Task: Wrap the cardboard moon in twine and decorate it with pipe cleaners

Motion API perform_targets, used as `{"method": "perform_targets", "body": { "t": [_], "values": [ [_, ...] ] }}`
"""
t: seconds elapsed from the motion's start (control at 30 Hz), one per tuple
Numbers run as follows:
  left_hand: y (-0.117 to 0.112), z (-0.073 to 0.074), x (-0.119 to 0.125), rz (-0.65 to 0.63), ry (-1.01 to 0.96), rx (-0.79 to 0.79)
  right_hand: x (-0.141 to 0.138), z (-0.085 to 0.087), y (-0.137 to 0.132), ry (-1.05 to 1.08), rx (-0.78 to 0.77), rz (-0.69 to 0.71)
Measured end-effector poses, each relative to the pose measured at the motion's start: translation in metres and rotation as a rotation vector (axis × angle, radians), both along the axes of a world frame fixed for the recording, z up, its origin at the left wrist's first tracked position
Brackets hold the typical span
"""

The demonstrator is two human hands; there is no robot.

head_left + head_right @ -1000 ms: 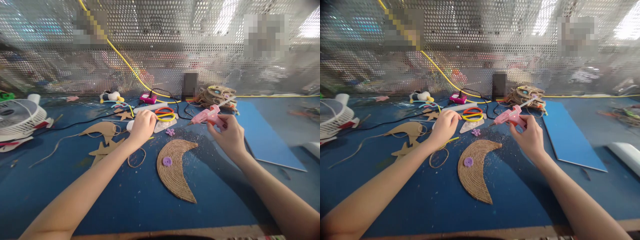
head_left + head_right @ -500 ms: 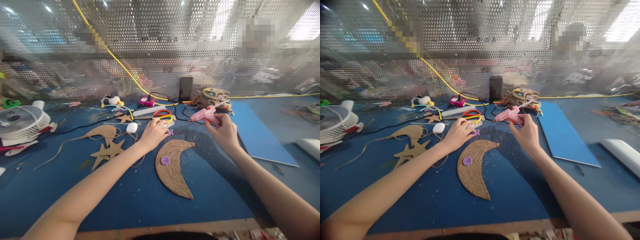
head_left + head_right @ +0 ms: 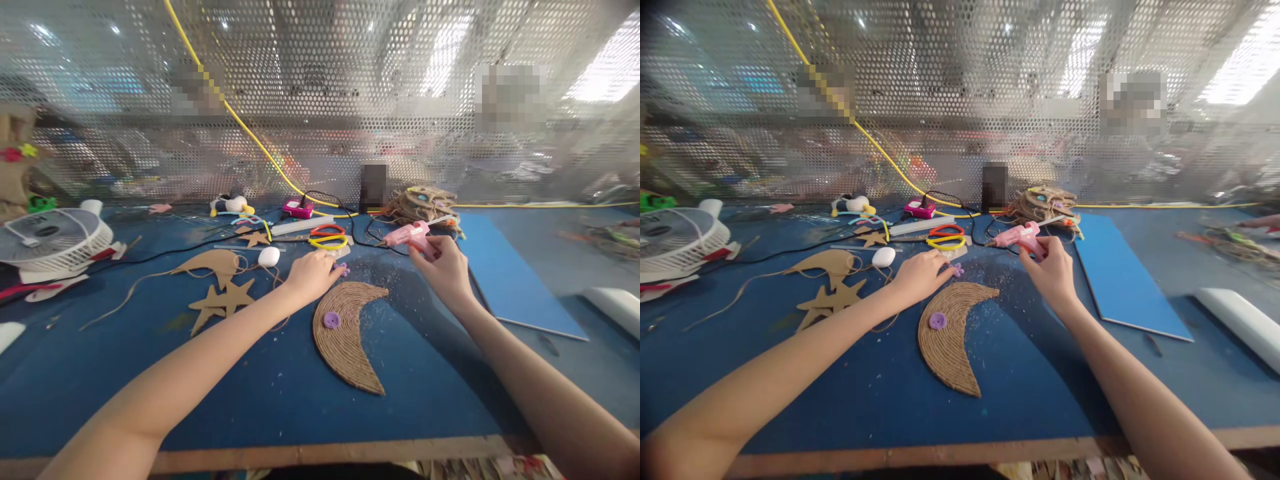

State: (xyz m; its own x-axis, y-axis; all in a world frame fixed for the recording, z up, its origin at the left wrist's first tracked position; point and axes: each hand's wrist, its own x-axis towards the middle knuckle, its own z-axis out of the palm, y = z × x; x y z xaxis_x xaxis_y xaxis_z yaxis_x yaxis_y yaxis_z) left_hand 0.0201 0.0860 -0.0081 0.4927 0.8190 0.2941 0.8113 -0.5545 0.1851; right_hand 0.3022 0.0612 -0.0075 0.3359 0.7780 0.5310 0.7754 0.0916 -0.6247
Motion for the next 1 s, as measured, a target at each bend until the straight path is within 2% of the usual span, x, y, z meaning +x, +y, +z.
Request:
{"method": "perform_targets", "body": {
  "t": [0.1,0.23,0.43,0.6,0.7,0.8,0.9,1.0],
  "values": [
    [0.009,-0.008,0.009,0.063,-0.062,-0.042,0.001,-0.002,0.001,0.0,0.005,-0.002],
    [0.014,-0.011,0.014,0.05,-0.147,-0.104,0.003,-0.004,0.002,0.013,0.002,0.003],
    [0.012,0.006,-0.001,-0.036,-0.298,-0.246,0.004,-0.003,0.002,0.025,-0.026,-0.003],
    [0.0,0.016,-0.022,-0.148,-0.43,-0.322,0.003,-0.002,0.002,0.048,-0.04,-0.016],
    [-0.007,0.019,-0.033,-0.203,-0.415,-0.205,0.002,0.001,0.003,0.045,-0.044,-0.017],
    [-0.016,0.029,-0.044,-0.261,-0.25,-0.054,0.0,0.007,0.005,0.027,-0.041,-0.021],
    [-0.032,0.052,-0.055,-0.307,-0.132,0.035,0.0,0.015,0.005,0.007,-0.041,-0.042],
    [-0.054,0.08,-0.06,-0.318,-0.239,0.185,-0.001,0.022,0.004,0.011,-0.053,-0.073]
  ]
}}
